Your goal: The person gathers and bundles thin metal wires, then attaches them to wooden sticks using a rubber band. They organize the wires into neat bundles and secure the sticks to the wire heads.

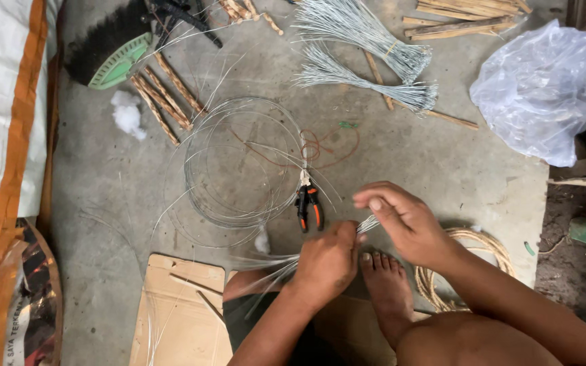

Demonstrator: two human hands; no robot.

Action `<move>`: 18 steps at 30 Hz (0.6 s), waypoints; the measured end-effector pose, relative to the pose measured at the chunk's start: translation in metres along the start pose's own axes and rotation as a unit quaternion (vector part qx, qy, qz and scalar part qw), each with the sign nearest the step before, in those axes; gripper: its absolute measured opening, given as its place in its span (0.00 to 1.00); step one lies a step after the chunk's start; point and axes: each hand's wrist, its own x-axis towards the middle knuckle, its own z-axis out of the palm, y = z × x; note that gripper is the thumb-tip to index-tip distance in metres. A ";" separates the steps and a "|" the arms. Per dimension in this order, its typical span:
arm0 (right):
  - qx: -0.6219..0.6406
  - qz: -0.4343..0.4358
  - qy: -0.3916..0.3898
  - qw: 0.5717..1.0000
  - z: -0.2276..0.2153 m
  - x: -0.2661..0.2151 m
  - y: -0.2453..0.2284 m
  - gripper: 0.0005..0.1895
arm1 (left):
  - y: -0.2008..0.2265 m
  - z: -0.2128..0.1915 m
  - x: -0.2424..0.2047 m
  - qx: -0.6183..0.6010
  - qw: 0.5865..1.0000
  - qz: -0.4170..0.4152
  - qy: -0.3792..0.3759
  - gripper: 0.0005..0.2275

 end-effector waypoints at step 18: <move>-0.638 -0.003 0.102 0.763 -0.096 0.237 0.241 0.13 | -0.047 -0.055 0.032 0.092 0.986 -0.134 0.032 0.07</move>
